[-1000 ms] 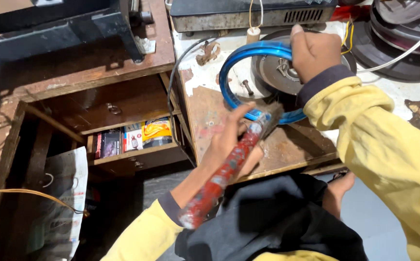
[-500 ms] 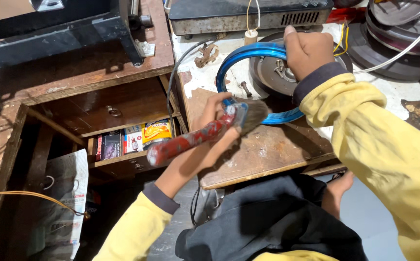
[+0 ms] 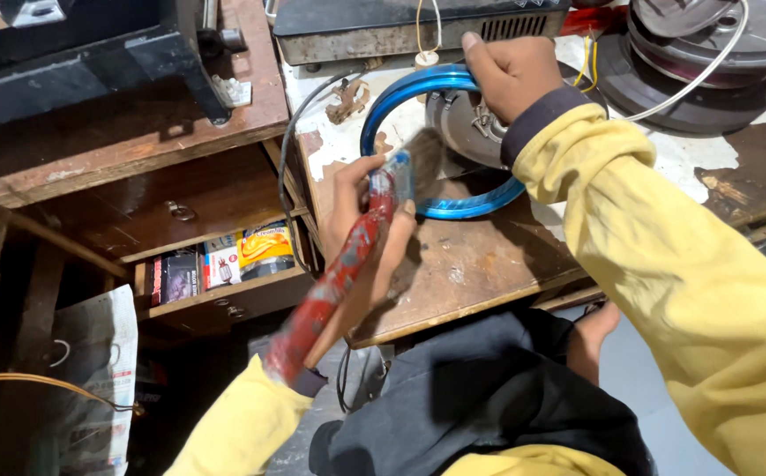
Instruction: The person disassembles a small appliance, removes a blue ring and internal components, and uses a hammer to tap parts on a metal plate. They handle wires, a capacitor, and a plastic bracket, placing removed pieces on the workbench.
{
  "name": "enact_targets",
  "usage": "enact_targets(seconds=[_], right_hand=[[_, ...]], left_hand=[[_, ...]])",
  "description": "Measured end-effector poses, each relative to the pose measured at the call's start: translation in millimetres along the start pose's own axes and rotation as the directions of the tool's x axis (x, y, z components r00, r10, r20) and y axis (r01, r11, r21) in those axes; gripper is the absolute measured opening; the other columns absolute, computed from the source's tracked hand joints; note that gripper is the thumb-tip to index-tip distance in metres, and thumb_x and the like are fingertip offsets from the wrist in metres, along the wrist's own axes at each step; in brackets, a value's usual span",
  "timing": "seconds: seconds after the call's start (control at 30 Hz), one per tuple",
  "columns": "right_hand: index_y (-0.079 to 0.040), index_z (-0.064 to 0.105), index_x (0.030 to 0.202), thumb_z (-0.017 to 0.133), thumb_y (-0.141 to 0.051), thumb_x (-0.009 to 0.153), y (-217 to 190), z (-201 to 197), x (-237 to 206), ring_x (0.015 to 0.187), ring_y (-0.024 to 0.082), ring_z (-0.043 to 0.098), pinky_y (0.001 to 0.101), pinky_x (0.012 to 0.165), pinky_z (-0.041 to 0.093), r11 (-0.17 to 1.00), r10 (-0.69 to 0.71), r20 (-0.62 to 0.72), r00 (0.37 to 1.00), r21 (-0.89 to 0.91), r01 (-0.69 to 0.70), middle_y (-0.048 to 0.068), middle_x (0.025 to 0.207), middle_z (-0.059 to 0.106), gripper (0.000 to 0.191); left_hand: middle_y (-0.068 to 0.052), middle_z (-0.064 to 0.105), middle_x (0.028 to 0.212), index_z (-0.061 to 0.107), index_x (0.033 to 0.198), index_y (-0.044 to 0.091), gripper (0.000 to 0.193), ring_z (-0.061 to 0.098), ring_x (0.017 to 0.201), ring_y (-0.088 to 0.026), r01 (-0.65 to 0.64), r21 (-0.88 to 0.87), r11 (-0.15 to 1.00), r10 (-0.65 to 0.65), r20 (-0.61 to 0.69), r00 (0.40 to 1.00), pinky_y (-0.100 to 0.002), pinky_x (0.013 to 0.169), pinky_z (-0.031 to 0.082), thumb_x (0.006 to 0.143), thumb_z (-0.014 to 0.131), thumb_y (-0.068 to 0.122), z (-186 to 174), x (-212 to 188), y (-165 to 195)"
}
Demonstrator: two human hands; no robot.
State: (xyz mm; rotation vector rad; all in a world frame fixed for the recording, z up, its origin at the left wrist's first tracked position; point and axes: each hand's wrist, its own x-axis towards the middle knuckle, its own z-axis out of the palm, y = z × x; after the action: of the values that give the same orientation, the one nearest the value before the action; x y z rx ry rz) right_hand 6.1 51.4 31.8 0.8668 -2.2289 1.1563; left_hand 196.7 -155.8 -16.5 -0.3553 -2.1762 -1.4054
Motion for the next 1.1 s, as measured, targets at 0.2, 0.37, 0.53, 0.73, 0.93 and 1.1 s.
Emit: enact_targets(seconds=[0.2,0.37,0.53,0.73,0.93,1.1], right_hand=[[0.002,0.066,0.074,0.058,-0.033,0.113,-11,2,1,0.047,0.011,0.045,0.0337,0.050,0.039,1.000,0.005,0.032,0.999,-0.006,-0.004,0.005,0.052,0.052,0.053],[-0.001,0.070,0.074,0.055,-0.035,0.111,-15,0,-1,0.046,0.011,0.050,0.0334,0.050,0.041,0.998,0.054,0.045,0.998,0.009,-0.054,0.005,0.052,0.056,0.053],[0.002,0.067,0.080,0.057,-0.036,0.114,-15,0,-3,0.050,0.018,0.048,0.0372,0.055,0.042,0.998,-0.005,-0.012,1.000,-0.063,0.004,0.010,0.056,0.053,0.052],[0.002,0.068,0.080,0.056,-0.036,0.113,-20,-2,-6,0.049,0.017,0.050,0.0370,0.055,0.042,0.999,-0.004,-0.017,1.000,-0.055,0.003,0.009,0.056,0.055,0.052],[0.001,0.069,0.079,0.055,-0.037,0.112,-37,-3,-8,0.048,0.017,0.053,0.0363,0.054,0.044,0.999,0.036,0.012,0.999,-0.040,-0.036,0.008,0.054,0.056,0.052],[0.001,0.070,0.084,0.055,-0.038,0.112,-43,2,-8,0.052,0.021,0.058,0.0365,0.057,0.045,0.994,0.035,0.037,0.999,-0.110,-0.031,0.012,0.059,0.059,0.050]], left_hand=[[-0.019,0.068,0.094,0.041,0.143,0.005,0.062,0.073,0.084,-0.032,-0.379,0.240,0.894,0.350,0.156,0.924,-0.043,0.072,0.059,0.090,0.073,0.011,-12,11,7],[-0.021,0.073,0.101,0.031,0.147,0.006,0.065,0.075,0.076,-0.025,0.025,-0.019,0.999,-0.025,0.000,1.000,-0.040,0.063,0.063,0.097,0.070,0.023,21,18,8],[-0.035,0.065,0.130,0.021,0.157,0.007,0.077,0.073,0.117,-0.036,-0.151,-0.443,0.884,0.149,-0.041,0.988,-0.048,0.102,0.063,0.101,0.073,0.017,50,5,14],[-0.022,0.069,0.110,0.028,0.158,0.006,0.082,0.074,0.089,-0.034,-0.121,0.038,0.992,0.095,0.411,0.907,-0.043,0.079,0.061,0.092,0.074,0.019,2,9,6],[-0.015,0.064,0.098,0.041,0.151,0.000,0.076,0.065,0.087,-0.035,-0.635,0.411,0.654,0.526,0.355,0.773,-0.045,0.077,0.057,0.085,0.077,0.009,-43,23,17],[-0.018,0.065,0.109,0.040,0.146,-0.003,0.067,0.067,0.091,-0.030,-0.625,0.283,0.727,0.631,0.082,0.771,-0.041,0.081,0.058,0.094,0.080,0.010,-30,13,14]])
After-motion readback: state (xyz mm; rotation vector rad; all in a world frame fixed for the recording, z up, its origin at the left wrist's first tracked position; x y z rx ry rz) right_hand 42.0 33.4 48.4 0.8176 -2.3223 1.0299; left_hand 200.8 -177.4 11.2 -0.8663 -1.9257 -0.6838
